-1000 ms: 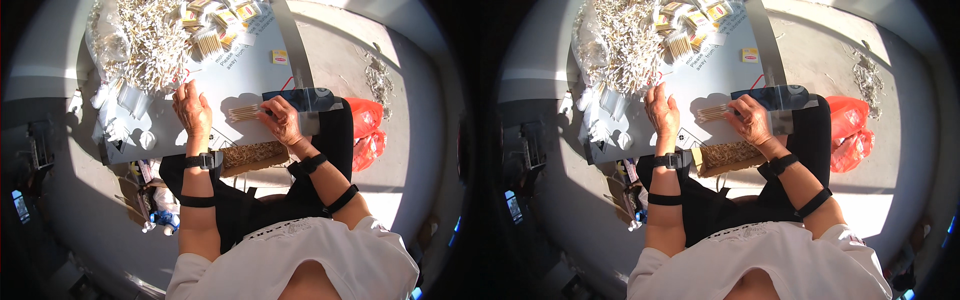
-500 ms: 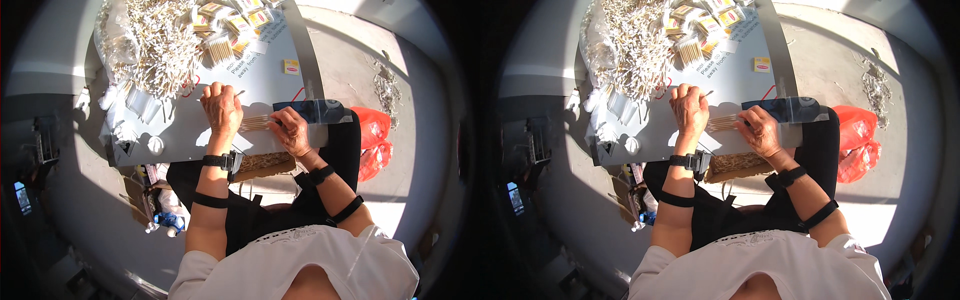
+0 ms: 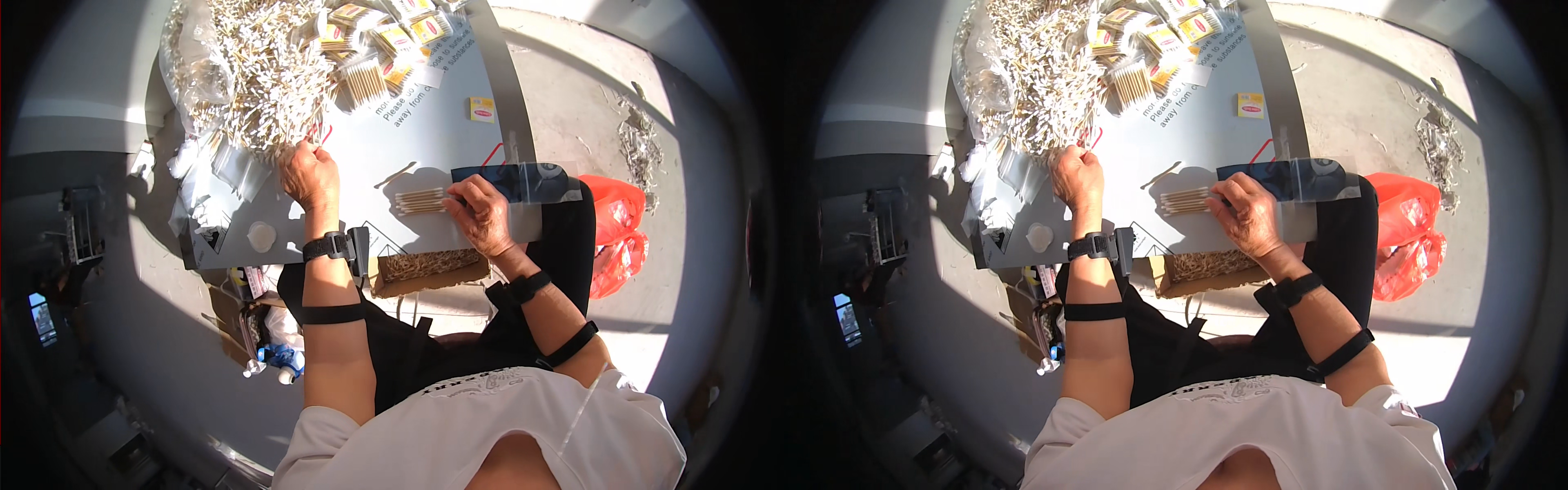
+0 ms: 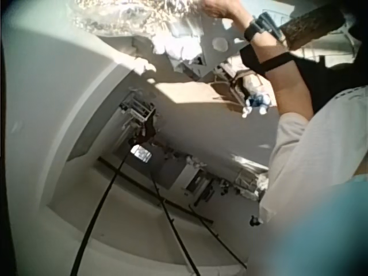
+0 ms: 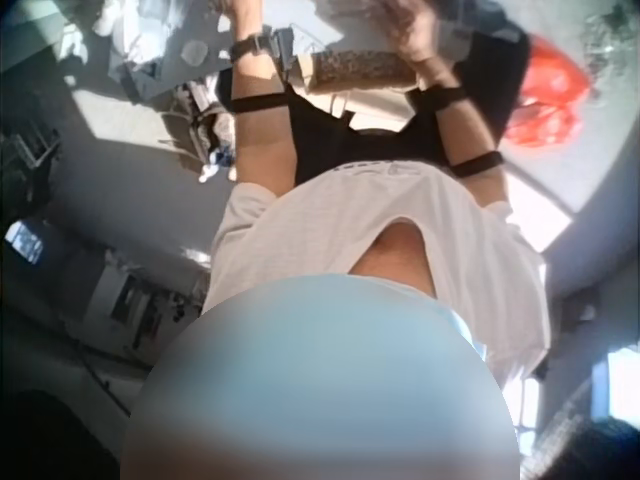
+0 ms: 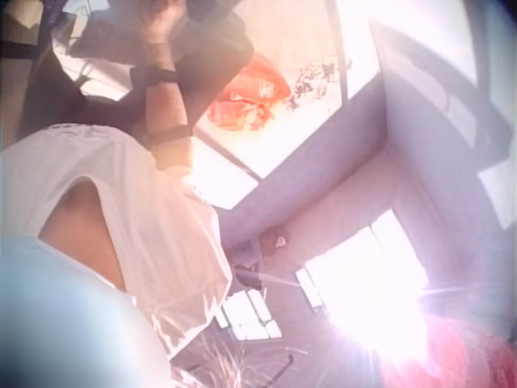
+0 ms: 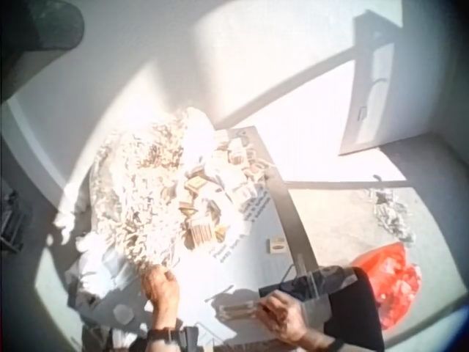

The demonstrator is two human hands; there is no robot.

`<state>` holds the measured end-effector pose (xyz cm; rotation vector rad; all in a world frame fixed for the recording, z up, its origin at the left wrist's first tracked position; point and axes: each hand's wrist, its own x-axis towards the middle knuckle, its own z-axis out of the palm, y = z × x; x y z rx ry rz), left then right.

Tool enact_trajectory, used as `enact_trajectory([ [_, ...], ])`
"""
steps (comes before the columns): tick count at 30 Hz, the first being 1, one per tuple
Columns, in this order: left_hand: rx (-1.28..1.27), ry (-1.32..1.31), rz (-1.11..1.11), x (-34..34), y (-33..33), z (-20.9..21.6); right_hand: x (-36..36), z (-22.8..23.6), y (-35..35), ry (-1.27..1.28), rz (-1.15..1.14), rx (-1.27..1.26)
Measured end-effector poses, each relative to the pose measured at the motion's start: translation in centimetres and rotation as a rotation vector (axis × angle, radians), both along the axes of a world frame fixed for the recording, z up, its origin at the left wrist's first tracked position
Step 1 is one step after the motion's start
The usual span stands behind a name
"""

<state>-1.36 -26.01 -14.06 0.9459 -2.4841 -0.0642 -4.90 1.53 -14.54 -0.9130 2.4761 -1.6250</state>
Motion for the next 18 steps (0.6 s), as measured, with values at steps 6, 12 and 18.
enact_trajectory([
  [6, 0.170, 0.084, -0.262, 2.4, 3.0, 0.5, 0.1, 0.1, -0.1, 0.015, -0.004, 0.008],
  [12, 0.449, 0.027, -0.276, 2.1, 3.5, 1.3, 0.0, 0.0, -0.1, 0.031, -0.001, 0.001],
  [18, 0.492, -0.080, 0.124, 0.9, 2.3, 2.1, -0.1, -0.1, 0.2, 0.052, -0.001, 0.015],
])
